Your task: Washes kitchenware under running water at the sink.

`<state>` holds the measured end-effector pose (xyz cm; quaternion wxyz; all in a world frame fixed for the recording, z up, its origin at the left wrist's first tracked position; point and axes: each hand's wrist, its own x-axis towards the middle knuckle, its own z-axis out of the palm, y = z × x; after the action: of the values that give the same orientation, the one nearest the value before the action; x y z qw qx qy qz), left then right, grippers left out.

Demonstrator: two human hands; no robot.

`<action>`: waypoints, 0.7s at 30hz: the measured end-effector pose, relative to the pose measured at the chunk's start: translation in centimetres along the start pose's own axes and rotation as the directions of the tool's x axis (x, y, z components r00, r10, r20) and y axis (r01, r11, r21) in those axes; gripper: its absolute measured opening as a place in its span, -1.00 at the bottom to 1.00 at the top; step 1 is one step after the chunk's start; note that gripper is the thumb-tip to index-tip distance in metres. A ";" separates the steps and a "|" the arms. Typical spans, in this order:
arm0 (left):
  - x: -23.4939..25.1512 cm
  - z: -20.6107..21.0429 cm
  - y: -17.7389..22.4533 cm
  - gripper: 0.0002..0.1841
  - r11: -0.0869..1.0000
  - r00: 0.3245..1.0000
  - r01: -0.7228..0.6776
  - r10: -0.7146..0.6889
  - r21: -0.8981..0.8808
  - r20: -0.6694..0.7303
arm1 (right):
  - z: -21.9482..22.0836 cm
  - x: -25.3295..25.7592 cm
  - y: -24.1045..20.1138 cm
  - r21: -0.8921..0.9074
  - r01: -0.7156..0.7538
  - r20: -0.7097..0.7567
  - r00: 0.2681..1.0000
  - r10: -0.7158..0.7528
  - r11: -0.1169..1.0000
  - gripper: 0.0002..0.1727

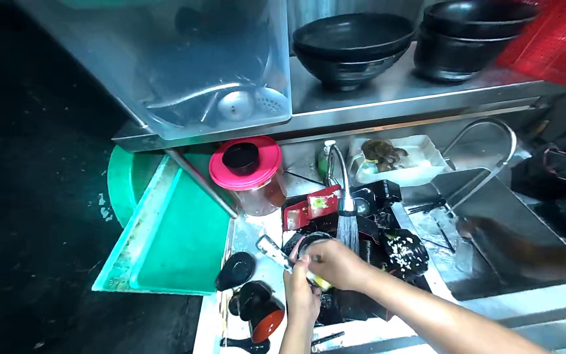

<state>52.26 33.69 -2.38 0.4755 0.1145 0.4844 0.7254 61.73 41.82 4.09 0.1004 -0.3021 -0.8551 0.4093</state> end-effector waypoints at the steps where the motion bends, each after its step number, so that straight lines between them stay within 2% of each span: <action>1: 0.1 0.4 0.1 -0.60 1.000 1.000 -0.018 0.018 0.023 -0.006 | 0.3 0.2 0.3 -0.133 0.038 -0.118 0.992 -0.054 0.990 -0.80; 2: 0.2 0.5 0.4 -0.58 0.995 0.998 -0.059 0.060 0.078 -0.012 | 0.6 0.3 0.3 -0.316 0.017 -0.163 0.984 -0.072 0.949 -0.83; 3: 0.4 0.4 0.6 -0.52 0.981 0.993 -0.116 0.118 0.154 -0.004 | 0.7 0.3 -0.2 -0.451 -0.037 -0.146 0.989 -0.033 0.892 -0.84; 4: 0.8 0.2 0.9 -0.47 0.961 0.985 -0.168 0.170 0.218 0.013 | 0.5 0.2 -0.9 -0.483 -0.091 -0.077 0.995 0.062 0.871 -0.82; 5: 1.1 0.1 1.2 -0.47 0.947 0.980 -0.198 0.199 0.253 0.022 | 0.0 0.2 -1.4 -0.412 -0.115 0.015 0.991 0.133 0.904 -0.80; 7: 1.2 0.1 1.0 -0.52 0.961 0.977 -0.210 0.215 0.180 -0.008 | -0.9 0.2 -0.7 -0.016 -0.100 0.120 0.988 0.102 0.995 -0.79; 8: 1.2 0.2 1.0 -0.54 0.971 0.979 -0.201 0.204 0.131 -0.013 | -0.7 0.2 -0.1 0.233 -0.109 0.095 0.992 0.089 0.966 -0.80; 9: 1.1 0.2 1.0 -0.51 0.975 0.979 -0.201 0.202 0.092 -0.001 | -0.2 0.1 0.3 0.401 -0.101 0.054 0.995 0.087 0.910 -0.82; 10: 1.0 0.0 1.1 -0.48 0.974 0.977 -0.212 0.211 0.078 0.017 | 0.3 -0.2 0.4 0.456 -0.080 0.018 0.997 0.080 0.886 -0.82; 11: 1.1 -0.2 1.3 -0.46 0.969 0.974 -0.226 0.223 0.097 0.036 | 0.6 -0.6 0.6 0.402 -0.041 0.003 0.999 0.043 0.915 -0.81; 12: 1.1 -0.7 1.7 -0.47 0.963 0.973 -0.231 0.225 0.138 0.056 | 0.6 -1.0 0.8 0.246 0.026 0.019 0.999 -0.032 0.969 -0.78; 13: 1.1 -1.1 2.2 -0.49 0.957 0.976 -0.217 0.208 0.193 0.066 | 0.3 -1.2 0.8 -0.003 0.115 0.069 0.991 -0.115 0.993 -0.77; 14: 1.2 -1.2 2.7 -0.50 0.953 0.983 -0.183 0.172 0.240 0.068 | -0.5 -1.1 0.6 -0.271 0.205 0.117 0.977 -0.179 0.941 -0.78; 15: 1.0 -1.0 3.0 -0.53 0.961 0.991 -0.130 0.123 0.245 0.046 | -1.2 -0.9 0.6 -0.501 0.307 0.134 0.951 -0.277 0.809 -0.81; 16: 0.8 -0.6 3.1 -0.56 0.971 0.998 -0.066 0.060 0.229 0.031 | -2.0 -0.4 1.0 -0.664 0.408 0.134 0.889 -0.437 0.627 -0.81; 17: 0.7 -0.2 3.3 -0.58 0.979 0.999 -0.010 0.002 0.202 0.038 | -2.9 0.3 1.9 -0.741 0.495 0.150 0.780 -0.607 0.454 -0.80; 18: 0.7 0.2 3.5 -0.60 0.982 0.998 0.024 -0.033 0.187 0.047 | -3.7 1.1 2.6 -0.760 0.548 0.172 0.687 -0.706 0.349 -0.79; 19: 0.8 0.4 3.7 -0.63 0.980 0.997 0.043 -0.055 0.195 0.057 | -4.1 1.4 3.0 -0.762 0.557 0.179 0.672 -0.719 0.330 -0.80; 20: 1.0 0.4 3.9 -0.64 0.977 0.997 0.038 -0.051 0.208 0.055 | -3.9 1.2 3.1 -0.772 0.513 0.167 0.734 -0.659 0.375 -0.81; 21: 1.3 0.2 4.2 -0.62 0.974 0.999 0.008 -0.020 0.227 0.050 | -3.0 0.7 2.8 -0.760 0.423 0.124 0.839 -0.530 0.493 -0.82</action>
<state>49.28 34.56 0.71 0.4770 0.1833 0.5522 0.6588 63.67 45.53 3.85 0.1266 -0.0918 -0.9862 -0.0542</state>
